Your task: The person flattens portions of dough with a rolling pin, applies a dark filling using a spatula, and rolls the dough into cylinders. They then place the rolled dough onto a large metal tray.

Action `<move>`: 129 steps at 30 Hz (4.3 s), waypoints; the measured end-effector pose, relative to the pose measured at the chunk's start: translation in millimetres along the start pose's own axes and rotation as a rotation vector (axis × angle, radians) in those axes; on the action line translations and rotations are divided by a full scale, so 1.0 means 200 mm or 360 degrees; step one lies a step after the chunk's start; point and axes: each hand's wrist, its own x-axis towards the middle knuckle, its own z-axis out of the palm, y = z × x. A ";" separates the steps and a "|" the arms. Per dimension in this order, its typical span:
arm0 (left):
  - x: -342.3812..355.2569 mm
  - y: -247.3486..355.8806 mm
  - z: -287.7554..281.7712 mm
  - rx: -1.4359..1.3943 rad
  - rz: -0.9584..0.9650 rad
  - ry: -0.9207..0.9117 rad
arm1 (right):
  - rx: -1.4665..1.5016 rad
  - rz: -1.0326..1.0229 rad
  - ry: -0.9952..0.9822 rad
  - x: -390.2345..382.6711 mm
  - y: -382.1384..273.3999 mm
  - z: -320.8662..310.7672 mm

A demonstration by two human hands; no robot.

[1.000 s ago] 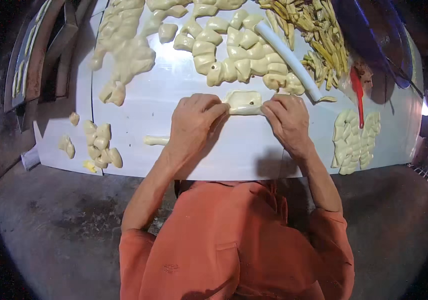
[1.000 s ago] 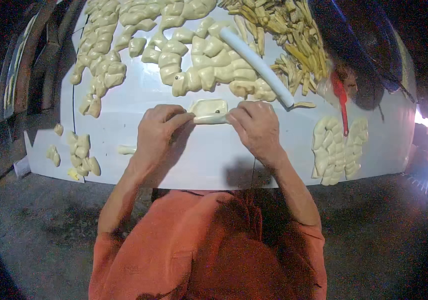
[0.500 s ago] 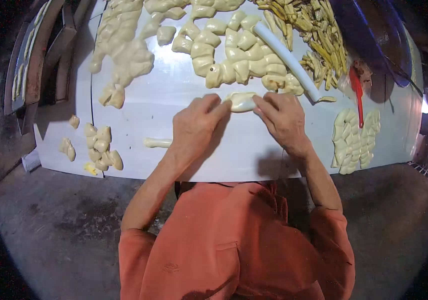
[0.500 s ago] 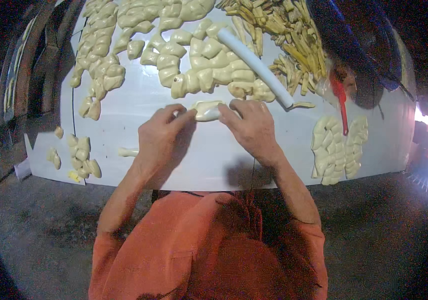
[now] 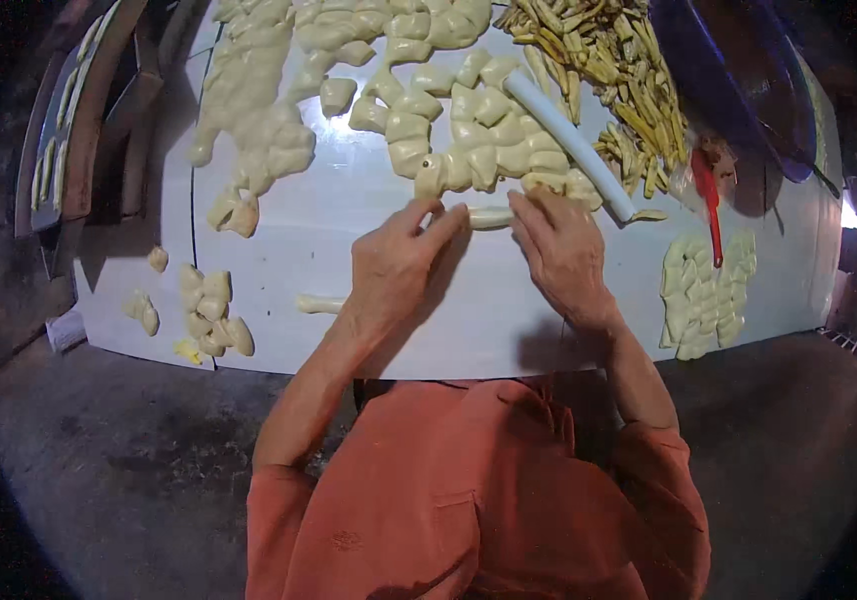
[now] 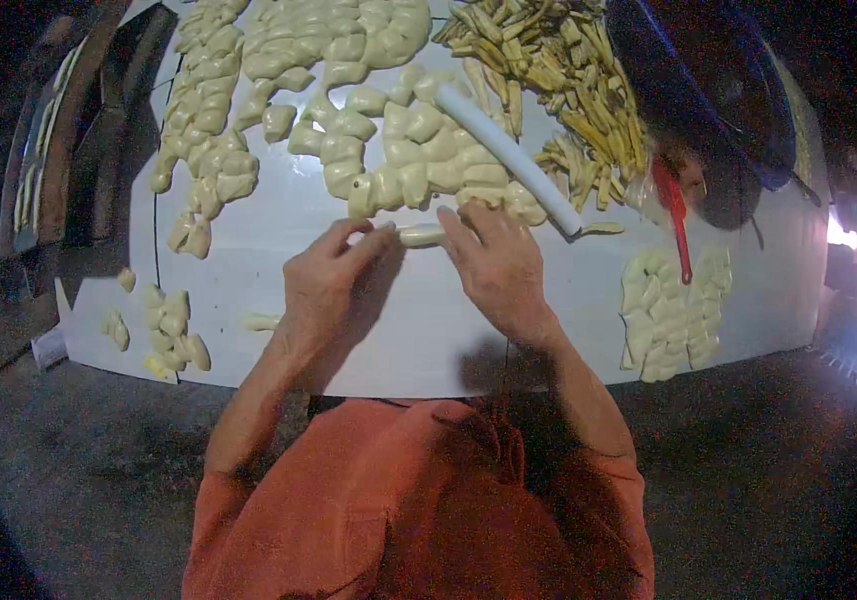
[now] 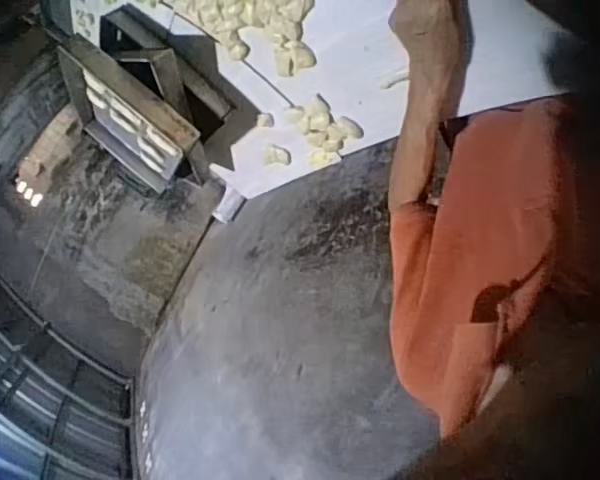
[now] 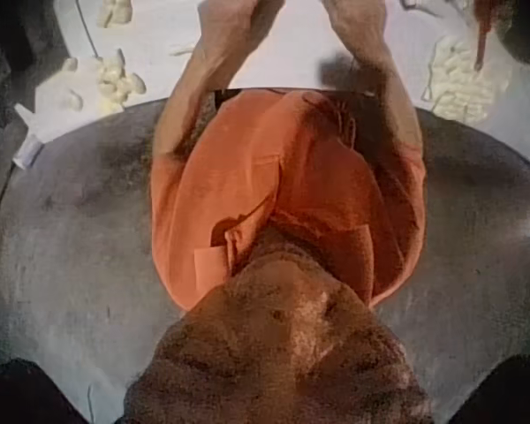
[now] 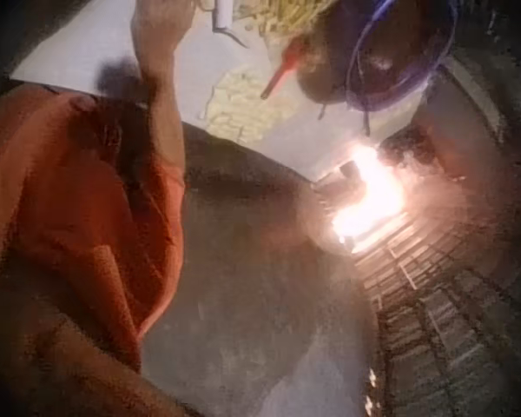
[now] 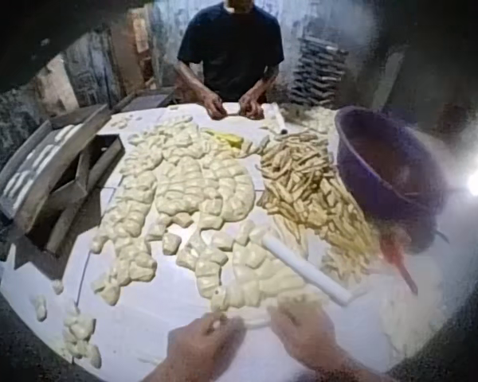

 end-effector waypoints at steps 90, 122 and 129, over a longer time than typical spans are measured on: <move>-0.48 -0.71 -1.07 -0.0235 0.0006 -0.0246 | 0.1148 0.0291 -0.0702 0.49 -0.97 0.17; 0.53 -2.84 -2.76 0.0819 -0.0606 0.0382 | -0.0004 -0.0649 -0.0285 3.54 -2.67 1.68; 0.51 -2.70 -2.66 0.0967 -0.0460 0.0409 | 0.0080 -0.1171 0.0064 3.51 -2.38 1.71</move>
